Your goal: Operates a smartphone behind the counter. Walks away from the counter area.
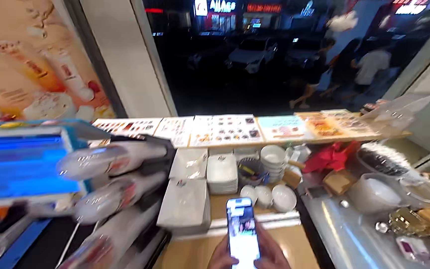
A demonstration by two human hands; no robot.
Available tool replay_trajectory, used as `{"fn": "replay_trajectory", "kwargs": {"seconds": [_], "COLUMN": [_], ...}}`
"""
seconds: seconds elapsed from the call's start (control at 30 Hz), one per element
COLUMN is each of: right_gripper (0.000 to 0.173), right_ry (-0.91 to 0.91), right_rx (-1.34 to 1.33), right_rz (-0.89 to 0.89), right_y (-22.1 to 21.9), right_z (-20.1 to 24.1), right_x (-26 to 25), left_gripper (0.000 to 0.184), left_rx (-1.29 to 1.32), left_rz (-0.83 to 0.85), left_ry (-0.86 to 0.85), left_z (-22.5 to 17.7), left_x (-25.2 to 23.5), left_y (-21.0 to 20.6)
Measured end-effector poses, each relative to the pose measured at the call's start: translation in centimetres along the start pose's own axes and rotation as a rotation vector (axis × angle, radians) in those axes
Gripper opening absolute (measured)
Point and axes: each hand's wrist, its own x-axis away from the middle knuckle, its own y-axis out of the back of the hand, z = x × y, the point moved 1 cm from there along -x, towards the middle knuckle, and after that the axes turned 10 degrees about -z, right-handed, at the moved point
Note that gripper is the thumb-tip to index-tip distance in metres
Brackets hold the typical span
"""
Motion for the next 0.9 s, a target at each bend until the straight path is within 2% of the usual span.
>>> {"fn": "replay_trajectory", "kwargs": {"seconds": [0.13, 0.27, 0.37, 0.5, 0.6, 0.73, 0.83, 0.9], "right_gripper": [0.098, 0.095, 0.089, 0.075, 0.077, 0.075, 0.068, 0.070], "right_ry": [0.023, 0.047, 0.068, 0.069, 0.052, 0.051, 0.052, 0.061], "right_rx": [-0.038, -0.049, -0.055, -0.013, 0.030, -0.031, -0.042, -0.043], "right_rz": [0.044, 0.045, 0.014, -0.135, -0.230, -0.150, -0.127, -0.106], "right_y": [-0.8, -0.9, -1.1, -1.9, -2.7, -1.9, -1.4, -1.3], "right_z": [2.9, 3.3, 3.1, 3.2, 3.6, 3.3, 3.1, 3.1], "right_x": [0.1, 0.2, 0.1, 0.1, 0.1, 0.1, 0.0, -0.1], "left_gripper": [0.057, 0.049, 0.042, 0.048, 0.057, 0.048, 0.052, 0.054], "left_rx": [0.073, 0.081, 0.053, 0.047, 0.047, 0.046, 0.044, 0.049], "left_rz": [0.081, 0.180, 0.127, 0.152, 0.192, 0.145, 0.190, 0.209], "left_ry": [0.040, 0.030, 0.050, 0.036, 0.023, 0.041, 0.022, 0.007], "left_z": [-2.3, -2.8, -3.1, -2.7, -2.5, -2.6, -2.7, -2.7], "left_x": [0.5, 0.6, 0.6, 0.6, 0.7, 0.7, 0.7, 0.7], "left_y": [-2.3, -2.8, -3.3, -3.4, -3.3, -3.5, -3.3, -3.2]}}
